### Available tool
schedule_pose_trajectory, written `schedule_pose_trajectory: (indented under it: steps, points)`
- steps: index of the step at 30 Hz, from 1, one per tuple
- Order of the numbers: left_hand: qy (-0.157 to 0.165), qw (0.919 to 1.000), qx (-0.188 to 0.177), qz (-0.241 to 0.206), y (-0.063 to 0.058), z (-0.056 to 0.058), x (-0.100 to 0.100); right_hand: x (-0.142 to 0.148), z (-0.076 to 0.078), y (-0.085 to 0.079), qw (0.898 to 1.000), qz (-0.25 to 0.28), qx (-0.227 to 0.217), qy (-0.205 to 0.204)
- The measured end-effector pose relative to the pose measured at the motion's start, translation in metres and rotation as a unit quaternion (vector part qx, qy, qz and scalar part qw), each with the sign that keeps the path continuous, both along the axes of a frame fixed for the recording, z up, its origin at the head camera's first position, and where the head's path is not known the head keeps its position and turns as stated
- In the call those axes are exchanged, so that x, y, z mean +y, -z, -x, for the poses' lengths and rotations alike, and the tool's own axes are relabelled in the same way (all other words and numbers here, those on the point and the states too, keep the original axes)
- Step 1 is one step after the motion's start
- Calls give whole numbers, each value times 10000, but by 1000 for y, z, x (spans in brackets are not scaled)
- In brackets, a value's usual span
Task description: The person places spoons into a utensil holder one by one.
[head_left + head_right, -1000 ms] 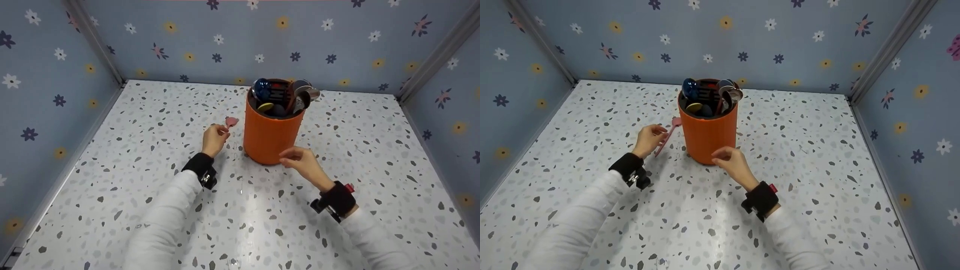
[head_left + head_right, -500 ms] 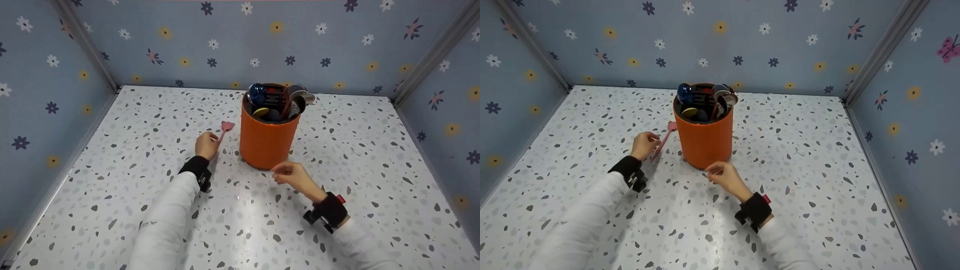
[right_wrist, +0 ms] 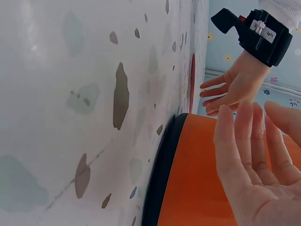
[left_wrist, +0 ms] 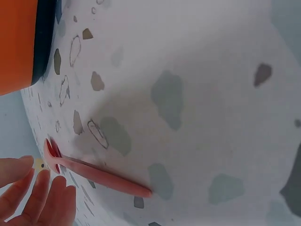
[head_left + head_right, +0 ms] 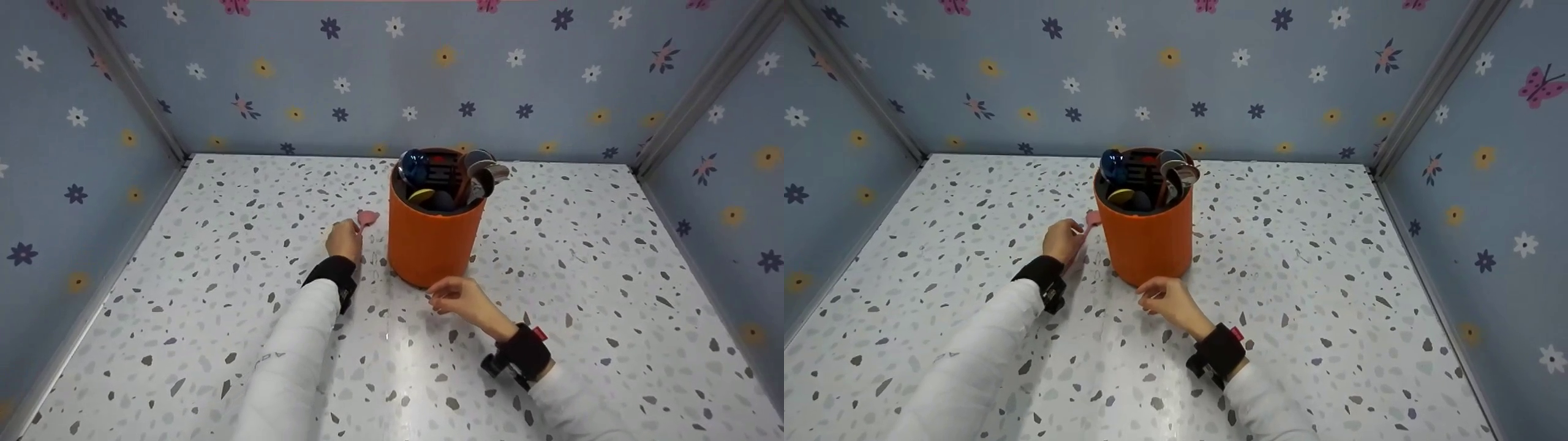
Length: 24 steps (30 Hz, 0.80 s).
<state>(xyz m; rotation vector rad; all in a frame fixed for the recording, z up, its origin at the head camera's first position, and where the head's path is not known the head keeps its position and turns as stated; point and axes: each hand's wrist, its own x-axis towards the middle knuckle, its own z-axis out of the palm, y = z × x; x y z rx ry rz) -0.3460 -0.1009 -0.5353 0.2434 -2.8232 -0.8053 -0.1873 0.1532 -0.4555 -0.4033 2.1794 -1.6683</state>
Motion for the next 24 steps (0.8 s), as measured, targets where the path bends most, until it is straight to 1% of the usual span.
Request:
schedule_pose_trajectory:
  steps: [1, 2, 5, 6, 7, 9, 11, 12, 13, 15, 17, 18, 19, 20, 21, 22, 24]
  points:
    - [32, 9998, -207, 75, -10, -6, 3, -1, 0, 0, 10000, -9, -22, -5]
    - [-17, 9993, -297, 215, -8, -4, 4, -1, 0, 0, 10000, -22, -37, -10]
    - [-44, 9979, -276, 581, -37, -27, 13, -2, 0, -1, 9999, 32, -108, -25]
    - [-2, 9973, -223, 695, -44, -33, 14, -3, 0, -3, 9999, 59, -120, -34]
    - [34, 9968, -468, 642, -58, -43, 17, -3, 0, -5, 9999, 62, -122, -36]
    - [84, 9968, -430, 672, -63, -49, 18, -4, -2, -11, 9999, 63, -97, -50]
    - [143, 9961, -516, 697, -64, -51, 17, -6, -5, -18, 10000, 30, -55, -74]
    - [166, 9958, -523, 731, -58, -47, 15, -7, -7, -21, 10000, 1, -30, -84]
    - [197, 9962, -446, 725, -55, -46, 14, -7, -8, -24, 10000, -22, -11, -88]
    - [196, 9958, -44, 893, -18, -25, 7, -8, -9, -27, 9999, -35, -10, -106]
    - [274, 9950, -102, 956, 12, -4, 0, -8, -10, -28, 9999, -7, -62, -118]
    - [304, 9939, 125, 1056, 26, 4, -3, -8, -10, -28, 9999, 1, -83, -122]
    - [354, 9935, 88, 1082, 30, 6, -3, -8, -9, -28, 9999, 0, -92, -128]
    - [392, 9929, -112, 1114, 31, 10, -2, -8, -9, -28, 9999, -1, -103, -136]
    - [491, 9921, -369, 1092, 16, 2, 0, -7, -9, -28, 9998, -5, -115, -139]
    - [587, 9905, -624, 1072, -2, -8, 4, -7, -9, -27, 9998, -5, -125, -149]
    - [750, 9873, -672, 1225, -30, -27, 10, -7, -8, -27, 9998, -11, -101, -172]
